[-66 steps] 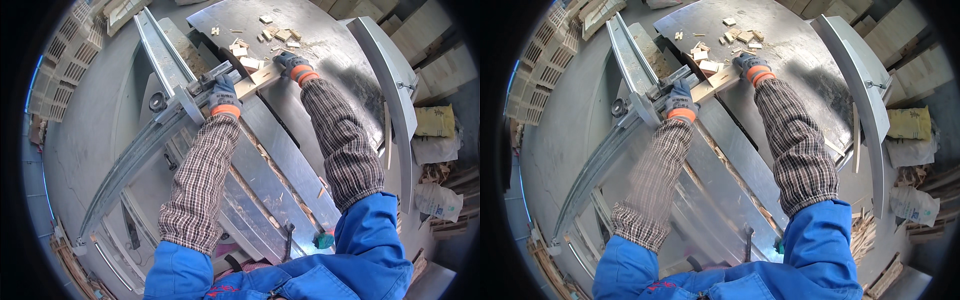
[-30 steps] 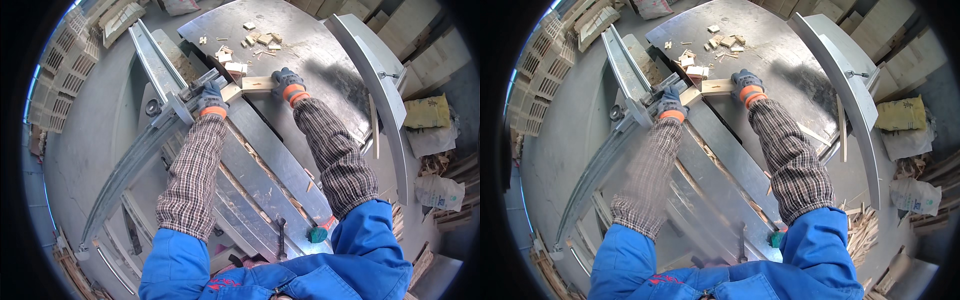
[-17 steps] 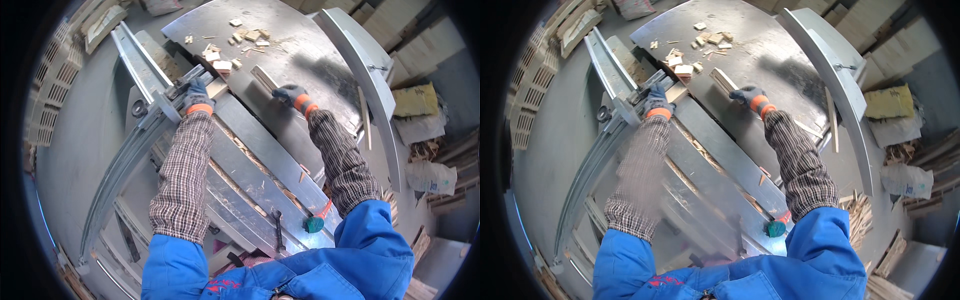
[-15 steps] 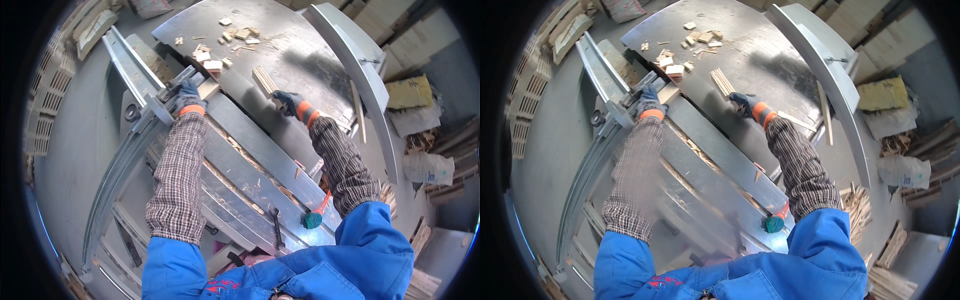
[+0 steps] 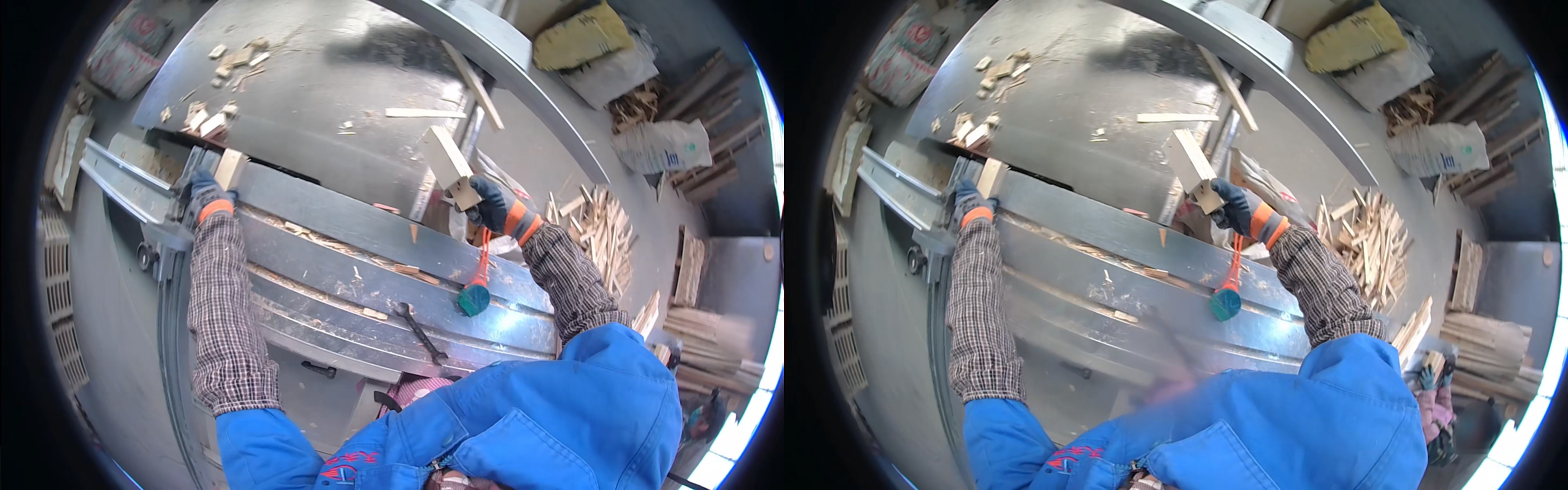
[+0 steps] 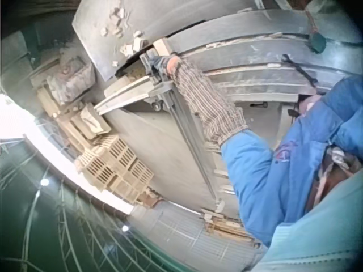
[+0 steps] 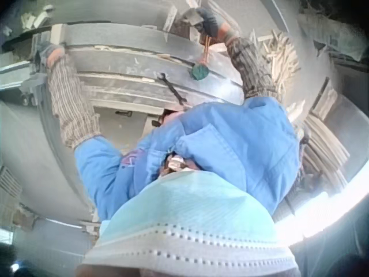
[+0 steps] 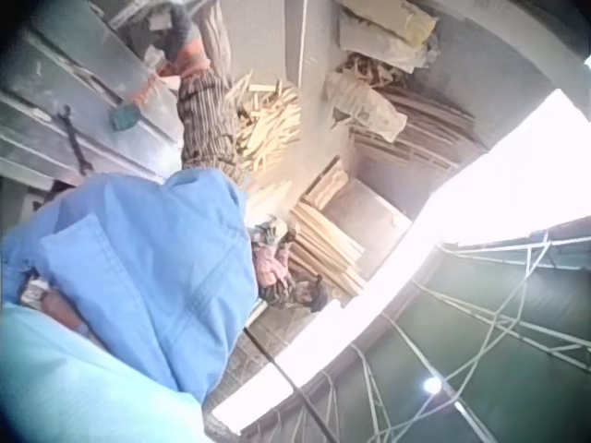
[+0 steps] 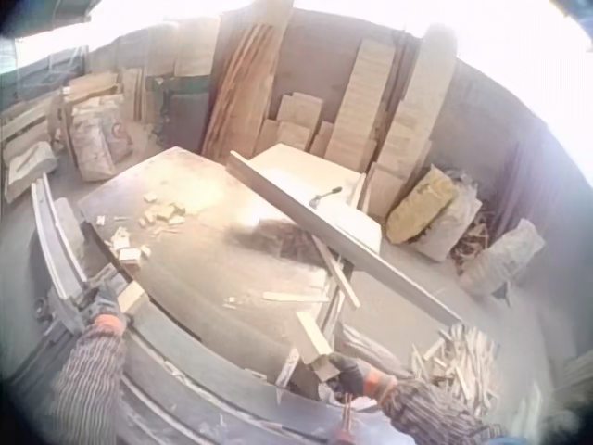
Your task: The person repeatedly feeds small wooden planks into a table saw, cuts them into shorter pieces, and stacks the cut pieces on the saw table. The person also briefly handles a large sack to collect offcuts.
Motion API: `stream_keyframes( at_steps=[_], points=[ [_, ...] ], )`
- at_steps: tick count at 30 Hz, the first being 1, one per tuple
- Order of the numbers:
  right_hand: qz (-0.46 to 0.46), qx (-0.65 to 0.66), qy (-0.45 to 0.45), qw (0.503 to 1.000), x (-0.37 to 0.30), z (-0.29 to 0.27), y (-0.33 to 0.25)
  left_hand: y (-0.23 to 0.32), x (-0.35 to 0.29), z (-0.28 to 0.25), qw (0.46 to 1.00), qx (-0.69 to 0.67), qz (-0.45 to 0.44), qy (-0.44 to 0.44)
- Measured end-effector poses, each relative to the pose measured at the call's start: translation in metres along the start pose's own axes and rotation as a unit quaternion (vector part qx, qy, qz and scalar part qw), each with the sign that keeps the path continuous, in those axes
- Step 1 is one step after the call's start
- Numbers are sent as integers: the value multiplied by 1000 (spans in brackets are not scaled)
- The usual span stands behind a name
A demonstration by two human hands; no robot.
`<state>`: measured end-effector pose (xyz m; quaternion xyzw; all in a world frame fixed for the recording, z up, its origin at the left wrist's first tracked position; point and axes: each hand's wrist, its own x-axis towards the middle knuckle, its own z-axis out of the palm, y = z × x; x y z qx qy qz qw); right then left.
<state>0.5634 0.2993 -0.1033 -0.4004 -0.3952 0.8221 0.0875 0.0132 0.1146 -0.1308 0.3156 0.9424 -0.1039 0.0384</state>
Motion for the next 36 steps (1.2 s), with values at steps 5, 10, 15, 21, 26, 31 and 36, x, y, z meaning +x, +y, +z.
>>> stream_keyframes(
  at_steps=[5, 10, 15, 21, 26, 31, 36],
  points=[
    [44, -6, 161, 986, -72, -62, 32, 29, -31, -51, 994, 99, 4, -52],
    [126, -57, 252, 958, -105, -101, 57, 5, -32, -35, 995, 103, 8, -13],
    [217, -14, 249, 944, -84, -127, 74, -22, -21, 11, 984, 129, 28, 121],
    [43, -121, 330, 935, -40, -193, 131, 25, -39, -20, 988, 150, 16, -17],
    [3, -33, 333, 943, -69, -170, 117, 15, -19, -7, 986, 166, 6, -16],
    [-30, 15, 356, 934, -136, -144, 116, 21, -33, -22, 990, 132, 45, -5],
    [-73, -38, 376, 923, -163, -133, 129, 20, -71, -27, 981, -66, 131, 128]
  ],
)
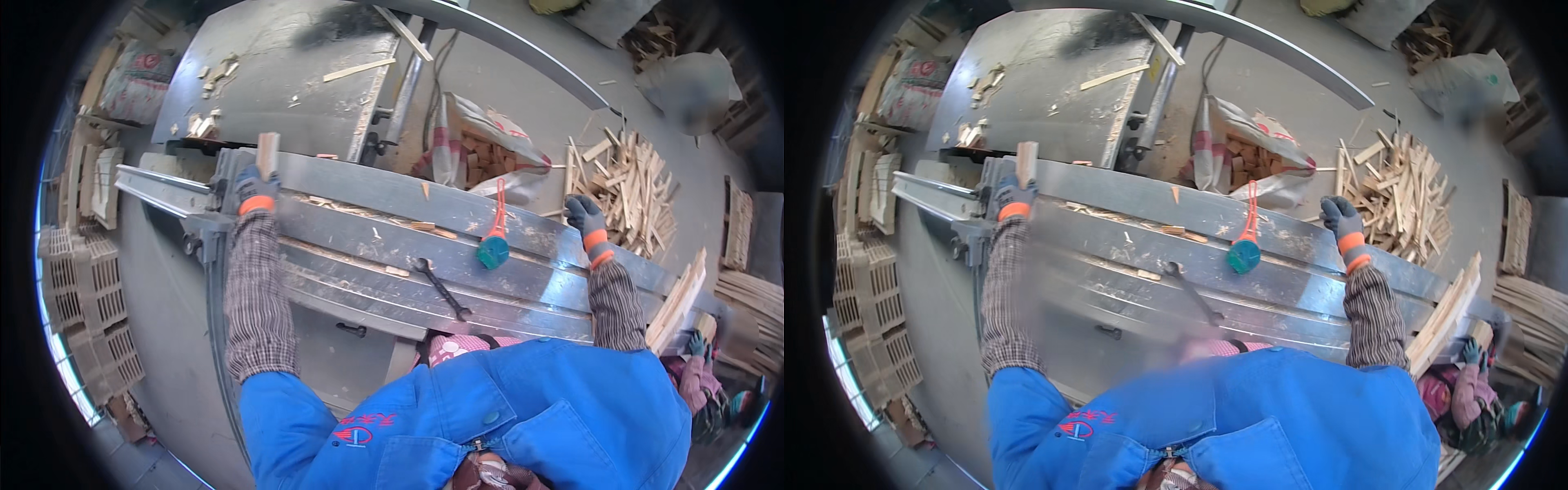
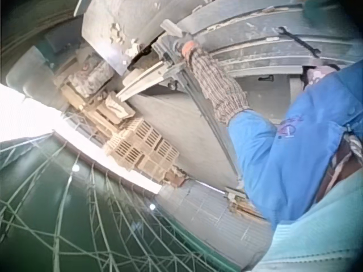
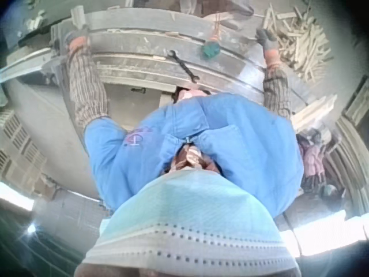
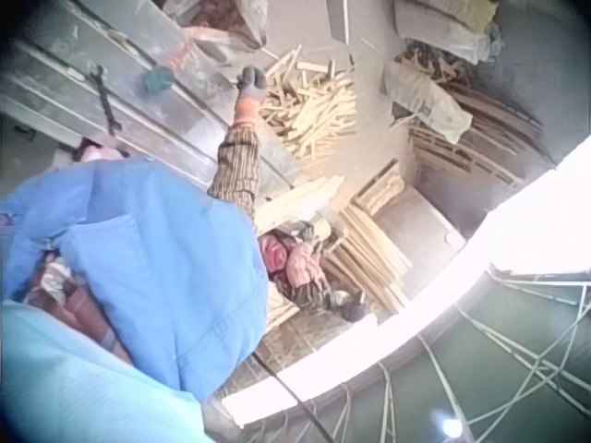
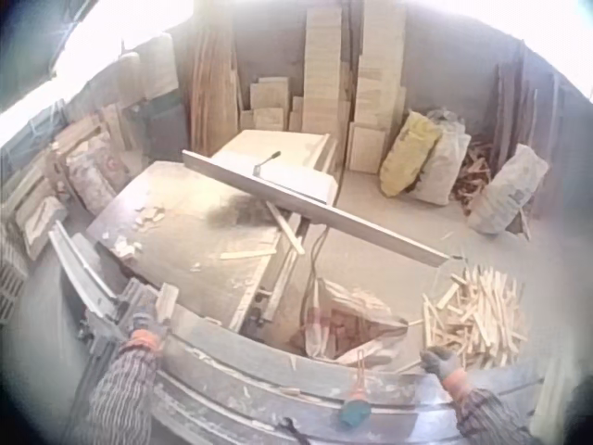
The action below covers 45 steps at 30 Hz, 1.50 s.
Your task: The person repeatedly feeds small wooden planks into a table saw, cuts them into shorter pieces, and stacks the cut pieces on the saw table. The person also briefly handles a large sack to collect offcuts.
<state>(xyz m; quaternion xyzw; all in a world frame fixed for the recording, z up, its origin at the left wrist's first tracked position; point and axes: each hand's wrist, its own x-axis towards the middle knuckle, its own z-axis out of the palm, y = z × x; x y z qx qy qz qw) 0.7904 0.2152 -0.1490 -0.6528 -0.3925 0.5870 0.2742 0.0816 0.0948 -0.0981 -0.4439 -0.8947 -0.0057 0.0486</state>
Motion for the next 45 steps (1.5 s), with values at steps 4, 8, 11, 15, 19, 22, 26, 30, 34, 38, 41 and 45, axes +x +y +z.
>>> stream_keyframes(
  at_steps=[4, 8, 11, 15, 19, 22, 26, 30, 34, 38, 41, 45],
  points=[
    [-106, 14, -86, 991, -43, 64, -29, 59, -37, -12, 874, -464, -14, -144],
    [-126, -11, -239, 963, -120, 127, -70, 218, -133, -69, 710, -621, 16, -333],
    [-70, 84, -270, 957, -167, 132, -71, 294, -213, -95, 636, -660, 55, -396],
    [-37, 199, -108, 973, -183, 43, -32, 347, -271, -30, 637, -643, 173, -389],
    [-4, 262, 104, 960, -215, -103, 17, 367, -298, -63, 664, -584, 159, -439],
    [-64, 92, 342, 933, -217, -220, 90, 334, -280, -18, 697, -533, 227, -424],
    [58, -201, 490, 846, -247, -309, 142, 326, -284, -62, 712, -562, 167, -387],
    [60, -187, 387, 901, -260, -340, 161, 311, -273, -46, 728, -532, 195, -386],
    [26, -284, 414, 864, -271, -332, 159, 295, -278, -48, 734, -525, 198, -382],
    [7, -259, 448, 856, -271, -311, 175, 299, -300, -69, 746, -520, 181, -374],
    [-55, -382, 543, 746, -268, -293, 176, 286, -308, -66, 760, -496, 185, -377],
    [-195, -408, 387, 804, -252, -226, 153, 261, -327, -36, 738, -520, 143, -406]
  ],
)
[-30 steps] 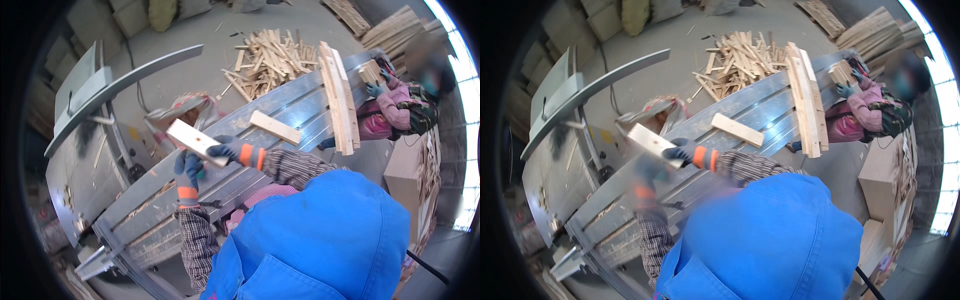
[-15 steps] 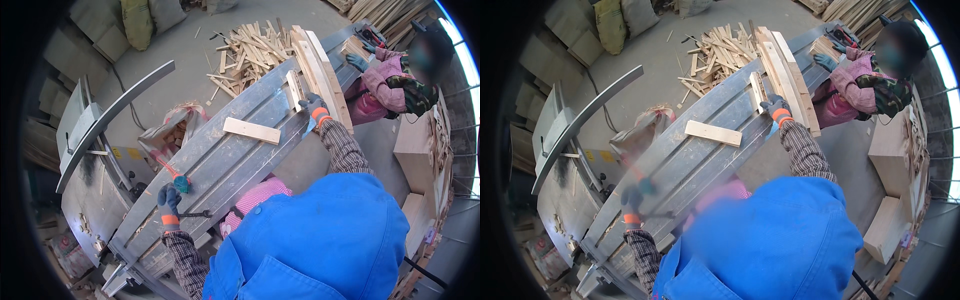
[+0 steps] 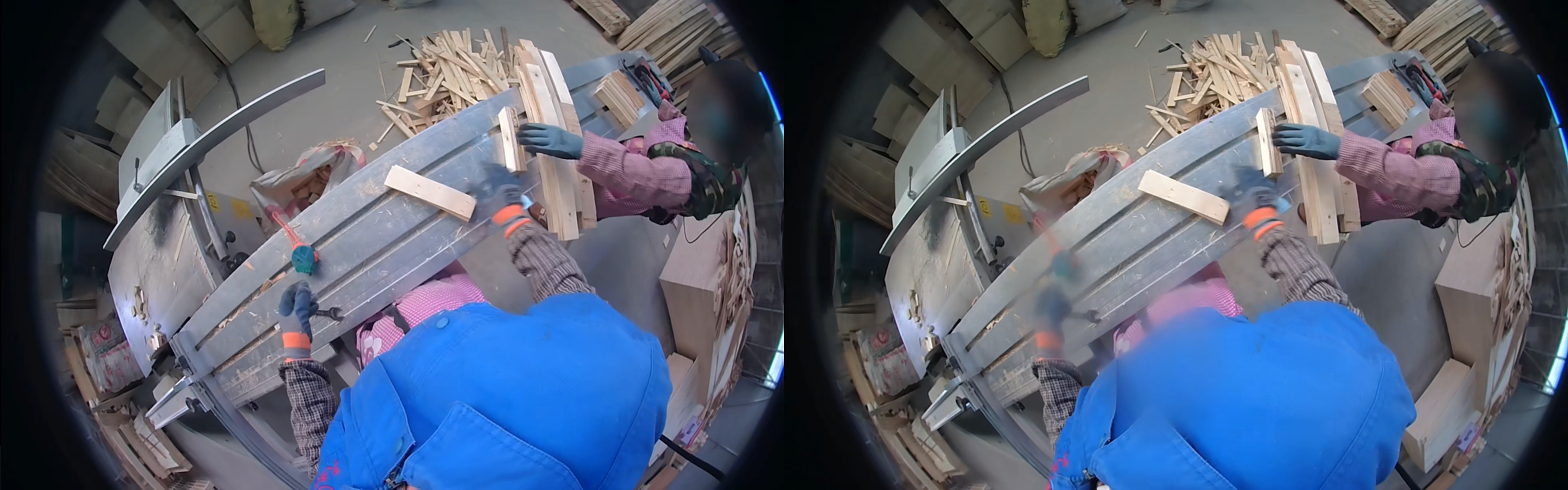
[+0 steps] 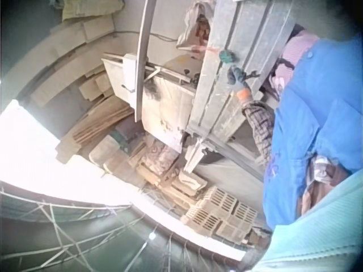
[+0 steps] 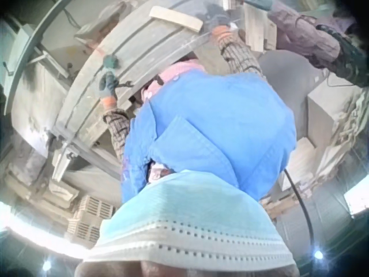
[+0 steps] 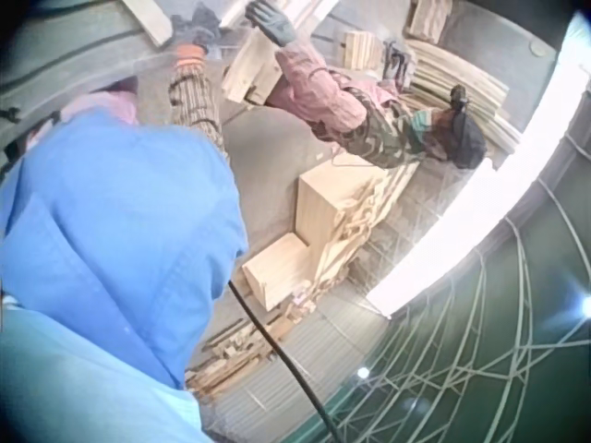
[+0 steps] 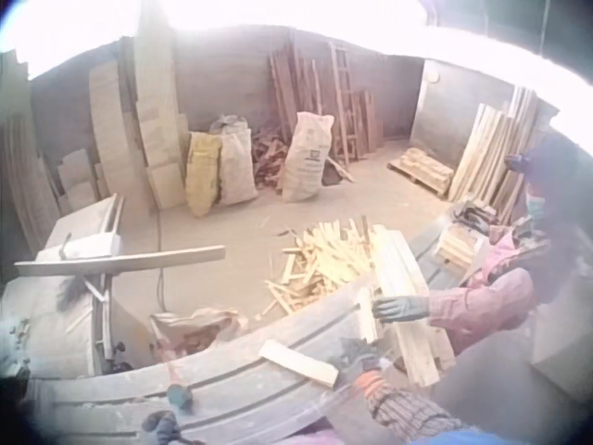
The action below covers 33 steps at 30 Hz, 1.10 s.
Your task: The person repeatedly feeds small wooden planks into a table saw, cuts them into shorter pieces, and stacks the cut pieces on the saw table. The person also briefly handles a large sack to collect offcuts.
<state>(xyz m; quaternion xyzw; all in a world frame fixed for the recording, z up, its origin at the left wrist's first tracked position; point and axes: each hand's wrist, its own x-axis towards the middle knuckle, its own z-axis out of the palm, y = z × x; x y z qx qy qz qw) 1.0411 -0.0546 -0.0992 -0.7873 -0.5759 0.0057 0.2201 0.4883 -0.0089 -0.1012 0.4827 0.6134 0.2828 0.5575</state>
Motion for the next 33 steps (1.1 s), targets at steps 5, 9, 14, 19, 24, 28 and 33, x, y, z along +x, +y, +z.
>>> stream_keyframes(
  at_steps=[5, 9, 14, 19, 24, 28, 33],
  points=[
    [-2, -49, -178, 983, -8, 20, -56, 16, -49, 38, 1000, -6, 5, -8],
    [31, -52, -191, 980, -6, 19, -60, 33, -92, 77, 998, -36, 43, 28],
    [111, -54, -168, 978, -5, 11, -59, -34, -107, 87, 992, -126, -14, -19],
    [97, -8, -191, 977, 0, 14, -56, -97, -134, 111, 996, -74, -55, -3],
    [277, 416, -261, 826, 5, 44, -9, -29, -176, 150, 976, -163, -147, 18],
    [375, 617, -312, 618, 5, 34, -1, -19, -191, 172, 968, -185, -146, 89],
    [377, 691, -378, 488, 8, 11, 14, -20, -174, 214, 943, -278, -158, 95]
  ],
)
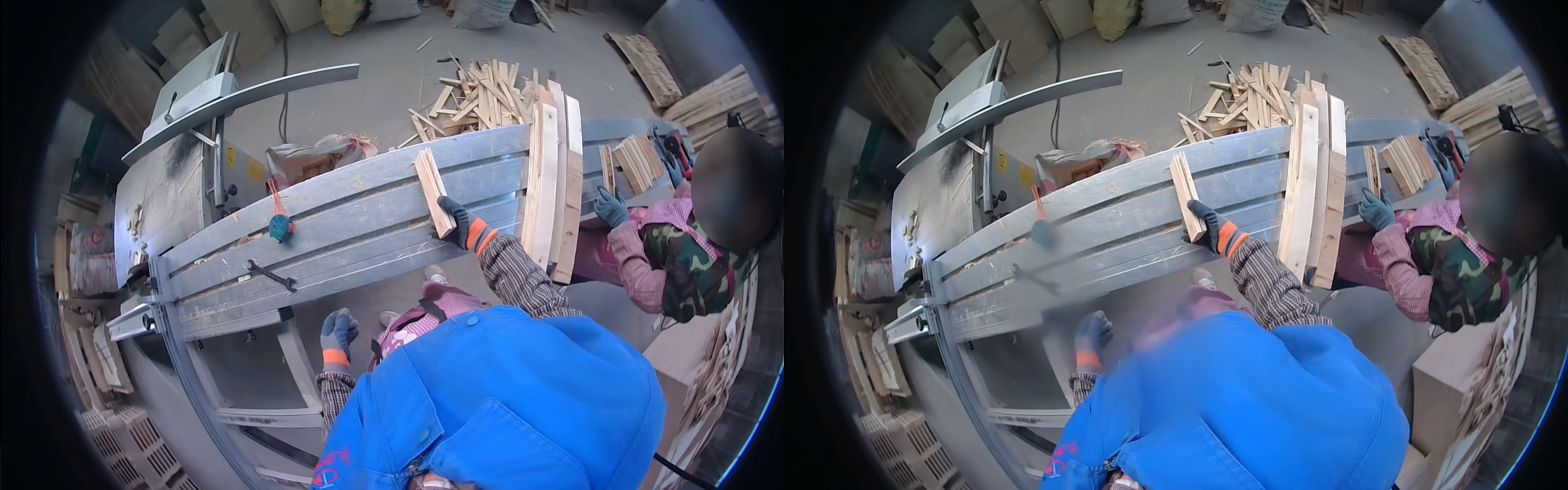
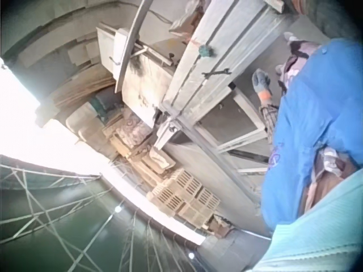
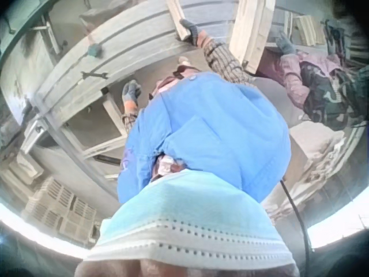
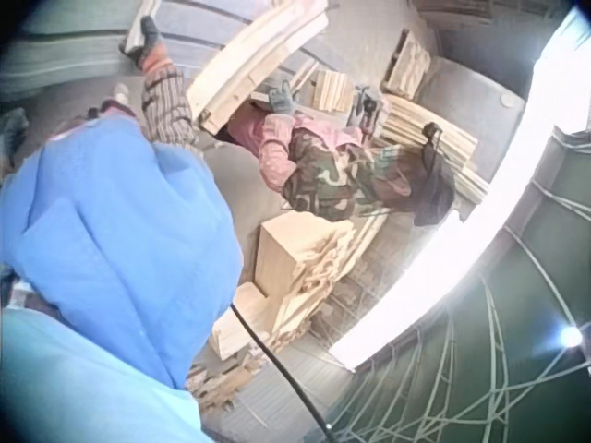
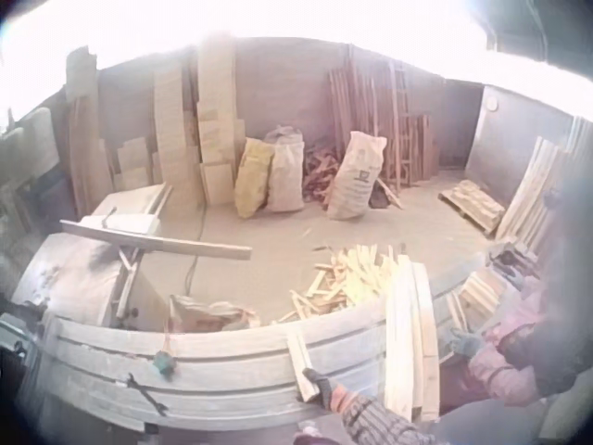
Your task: The person repeatedly feeds small wooden planks into a table saw, cuts them into shorter pieces, and stacks the cut pieces on the saw table. The person also briefly handles a large sack to collect offcuts.
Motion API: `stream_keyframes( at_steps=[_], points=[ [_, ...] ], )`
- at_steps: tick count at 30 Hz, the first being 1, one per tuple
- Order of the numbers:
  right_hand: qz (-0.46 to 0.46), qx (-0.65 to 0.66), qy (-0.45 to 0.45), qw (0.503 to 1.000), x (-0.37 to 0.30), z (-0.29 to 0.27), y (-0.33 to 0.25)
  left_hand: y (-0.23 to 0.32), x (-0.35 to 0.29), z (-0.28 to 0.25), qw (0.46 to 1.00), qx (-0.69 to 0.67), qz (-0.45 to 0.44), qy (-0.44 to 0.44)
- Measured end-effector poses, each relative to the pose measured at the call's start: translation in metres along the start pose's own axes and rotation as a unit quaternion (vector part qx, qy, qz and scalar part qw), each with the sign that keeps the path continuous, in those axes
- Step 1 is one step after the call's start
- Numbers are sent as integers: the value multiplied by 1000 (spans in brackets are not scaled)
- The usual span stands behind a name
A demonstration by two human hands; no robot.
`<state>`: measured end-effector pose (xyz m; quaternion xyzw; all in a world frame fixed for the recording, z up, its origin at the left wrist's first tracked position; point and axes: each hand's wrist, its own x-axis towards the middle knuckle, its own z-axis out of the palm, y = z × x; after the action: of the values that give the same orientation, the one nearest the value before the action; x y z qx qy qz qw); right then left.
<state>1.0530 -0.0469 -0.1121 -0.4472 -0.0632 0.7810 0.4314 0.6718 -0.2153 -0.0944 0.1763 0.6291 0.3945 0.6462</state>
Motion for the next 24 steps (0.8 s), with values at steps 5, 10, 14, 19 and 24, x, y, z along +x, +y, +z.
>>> stream_keyframes(
  at_steps=[5, 10, 14, 19, 24],
  points=[
    [54, -25, -17, 998, -4, -15, -15, 5, 12, 93, 999, 43, -10, 0],
    [99, 28, -31, 994, -4, -27, -24, 31, 12, 183, 978, 190, 38, -72],
    [122, 73, -50, 989, -6, -30, -28, 21, 24, 187, 974, 214, 28, -68],
    [139, 147, -90, 975, -14, -31, -32, 27, 26, 182, 980, 187, 48, -41],
    [109, 167, -113, 973, -19, -27, -30, 22, 24, 169, 980, 193, 49, -31]
  ],
)
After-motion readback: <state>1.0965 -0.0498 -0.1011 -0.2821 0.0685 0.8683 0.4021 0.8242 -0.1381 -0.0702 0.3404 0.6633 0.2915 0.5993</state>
